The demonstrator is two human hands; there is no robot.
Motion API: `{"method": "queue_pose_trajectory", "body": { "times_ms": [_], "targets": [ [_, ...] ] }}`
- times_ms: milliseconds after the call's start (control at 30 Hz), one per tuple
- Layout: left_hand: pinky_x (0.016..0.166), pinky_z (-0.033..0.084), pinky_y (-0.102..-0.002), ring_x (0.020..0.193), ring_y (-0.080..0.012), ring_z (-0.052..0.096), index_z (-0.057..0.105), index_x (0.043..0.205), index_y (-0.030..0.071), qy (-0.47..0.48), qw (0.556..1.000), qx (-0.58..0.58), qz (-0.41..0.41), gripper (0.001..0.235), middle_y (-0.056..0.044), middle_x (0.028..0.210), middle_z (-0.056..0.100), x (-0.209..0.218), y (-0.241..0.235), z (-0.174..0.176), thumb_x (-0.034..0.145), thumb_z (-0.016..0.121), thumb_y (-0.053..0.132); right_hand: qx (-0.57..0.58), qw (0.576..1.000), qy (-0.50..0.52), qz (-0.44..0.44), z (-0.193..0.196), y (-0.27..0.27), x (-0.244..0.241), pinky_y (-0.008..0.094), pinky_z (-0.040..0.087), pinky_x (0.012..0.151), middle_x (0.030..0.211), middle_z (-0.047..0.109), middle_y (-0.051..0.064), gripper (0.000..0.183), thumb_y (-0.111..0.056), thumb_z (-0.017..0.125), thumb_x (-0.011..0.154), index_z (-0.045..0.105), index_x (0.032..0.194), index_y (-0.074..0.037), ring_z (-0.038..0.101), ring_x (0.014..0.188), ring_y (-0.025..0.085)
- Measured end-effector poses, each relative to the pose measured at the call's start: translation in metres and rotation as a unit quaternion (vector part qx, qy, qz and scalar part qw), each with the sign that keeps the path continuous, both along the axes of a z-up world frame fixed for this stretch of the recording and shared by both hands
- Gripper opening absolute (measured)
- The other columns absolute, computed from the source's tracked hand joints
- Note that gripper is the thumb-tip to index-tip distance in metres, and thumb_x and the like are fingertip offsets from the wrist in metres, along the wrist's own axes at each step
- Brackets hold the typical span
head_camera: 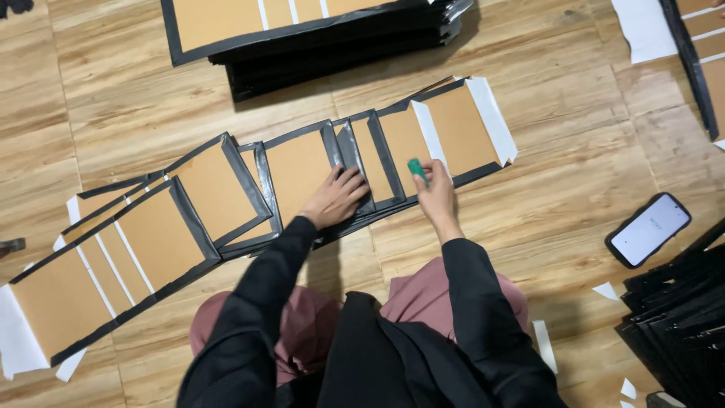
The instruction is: A person sitting on the floor processes cardboard sheets by using a green tool to press along the edges before stacking them.
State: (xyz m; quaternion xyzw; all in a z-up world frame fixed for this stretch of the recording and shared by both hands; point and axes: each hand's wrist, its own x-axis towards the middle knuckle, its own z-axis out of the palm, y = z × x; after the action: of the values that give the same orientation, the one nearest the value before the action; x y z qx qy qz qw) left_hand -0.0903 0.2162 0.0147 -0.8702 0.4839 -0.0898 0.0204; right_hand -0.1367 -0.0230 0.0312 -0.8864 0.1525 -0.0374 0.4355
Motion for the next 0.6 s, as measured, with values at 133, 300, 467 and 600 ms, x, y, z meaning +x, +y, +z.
{"method": "queue_pose_trajectory", "body": {
  "times_ms": [133,300,467,600],
  "targets": [
    [0.103,0.025,-0.048,0.125,-0.0254,0.034,0.042,0.119,0.020,0.047,0.998,0.037,-0.031,0.051,-0.005,0.119,0.044,-0.006,0.023,0.007,0.075,0.054,0.042,0.221,0.975,0.027,0.003,-0.020,0.038,-0.001,0.034,0.042,0.066,0.077,0.053,0.011,0.021,-0.010,0.045,0.081,0.049,0.099,-0.001,0.055,0.072,0.025],
    [0.103,0.021,-0.050,0.118,-0.0245,0.038,0.044,0.111,0.019,0.016,0.992,0.083,-0.095,0.053,-0.005,0.108,0.045,0.001,0.021,0.005,0.069,0.050,0.050,0.089,0.977,0.193,0.013,-0.021,0.063,-0.010,0.043,0.044,0.071,0.085,0.060,0.015,0.046,-0.056,0.045,0.082,0.054,0.101,-0.015,0.058,0.088,0.035],
    [0.104,0.024,-0.050,0.111,-0.0207,0.039,0.051,0.103,0.023,-0.004,0.972,0.179,-0.154,0.053,0.001,0.106,0.044,0.010,0.024,0.031,0.055,0.054,0.045,-0.029,0.983,0.180,0.019,-0.020,0.081,-0.012,0.042,0.047,0.069,0.077,0.063,0.011,0.040,-0.047,0.064,0.066,0.063,0.088,-0.014,0.062,0.085,0.033],
    [0.102,0.026,-0.052,0.112,-0.0227,0.040,0.042,0.118,0.026,0.013,0.965,0.234,-0.116,0.051,0.000,0.114,0.040,0.009,0.028,0.031,0.071,0.054,0.041,-0.029,0.972,0.234,-0.001,-0.016,0.094,-0.009,0.039,0.048,0.071,0.074,0.063,0.009,0.040,-0.044,0.066,0.062,0.065,0.087,-0.013,0.063,0.084,0.031]
  ]
}}
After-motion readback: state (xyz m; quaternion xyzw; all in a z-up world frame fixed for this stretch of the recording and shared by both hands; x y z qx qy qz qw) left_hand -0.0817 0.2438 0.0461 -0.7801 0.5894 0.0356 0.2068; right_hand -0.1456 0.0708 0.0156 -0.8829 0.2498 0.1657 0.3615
